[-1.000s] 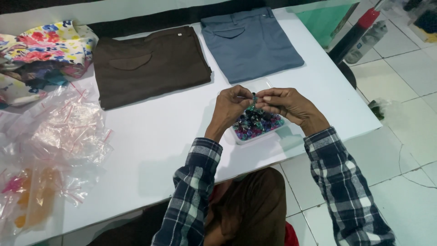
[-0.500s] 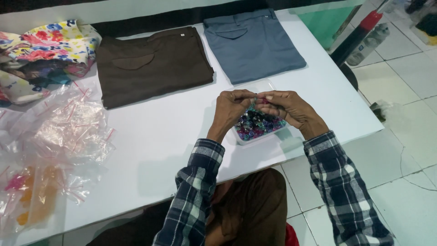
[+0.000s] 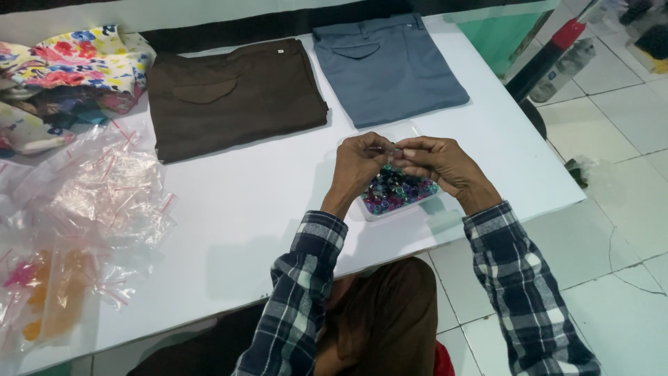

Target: Sorting small pink buttons from a container and placing them into small plastic bags

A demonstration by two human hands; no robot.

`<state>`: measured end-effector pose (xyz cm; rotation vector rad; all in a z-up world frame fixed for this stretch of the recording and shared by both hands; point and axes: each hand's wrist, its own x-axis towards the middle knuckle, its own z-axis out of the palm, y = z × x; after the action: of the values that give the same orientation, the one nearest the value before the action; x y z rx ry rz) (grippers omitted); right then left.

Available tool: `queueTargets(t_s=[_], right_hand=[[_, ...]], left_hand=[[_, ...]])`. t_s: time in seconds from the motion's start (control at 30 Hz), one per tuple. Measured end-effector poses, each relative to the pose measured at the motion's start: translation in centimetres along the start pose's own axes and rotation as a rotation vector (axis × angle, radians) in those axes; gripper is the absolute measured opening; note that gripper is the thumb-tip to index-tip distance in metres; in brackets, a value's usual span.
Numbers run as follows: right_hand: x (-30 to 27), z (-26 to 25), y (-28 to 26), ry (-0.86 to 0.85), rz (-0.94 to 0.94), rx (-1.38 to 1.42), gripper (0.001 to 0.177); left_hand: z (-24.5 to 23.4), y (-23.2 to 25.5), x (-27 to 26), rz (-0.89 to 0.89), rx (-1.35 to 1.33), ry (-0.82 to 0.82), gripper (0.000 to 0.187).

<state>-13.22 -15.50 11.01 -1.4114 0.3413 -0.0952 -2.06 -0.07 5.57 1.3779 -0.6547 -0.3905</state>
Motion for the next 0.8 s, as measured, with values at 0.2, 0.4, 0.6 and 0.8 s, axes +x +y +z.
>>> queueTargets(t_s=[0.2, 0.4, 0.6, 0.8], right_hand=[[1.0, -0.5, 1.2, 0.0, -0.022, -0.05, 0.035], [0.9, 0.6, 1.3, 0.037, -0.116, -0.114, 0.032], [-1.0, 5.4, -0.9, 0.045, -0.261, -0.18, 0.025], [-3.9, 14.4, -2.9, 0.063, -0.417, -0.321, 0.018]], left_hand=[[0.1, -0.3, 0.0, 0.044, 0.121, -0.016, 0.025], [0.5, 1.3, -1.4, 0.119, 0.029, 0.022, 0.025], [-2.0, 4.6, -3.9, 0.287, 0.011, 0.104, 0.026], [-7.8, 7.0, -8.4, 0.462, 0.193, 0.264, 0.032]])
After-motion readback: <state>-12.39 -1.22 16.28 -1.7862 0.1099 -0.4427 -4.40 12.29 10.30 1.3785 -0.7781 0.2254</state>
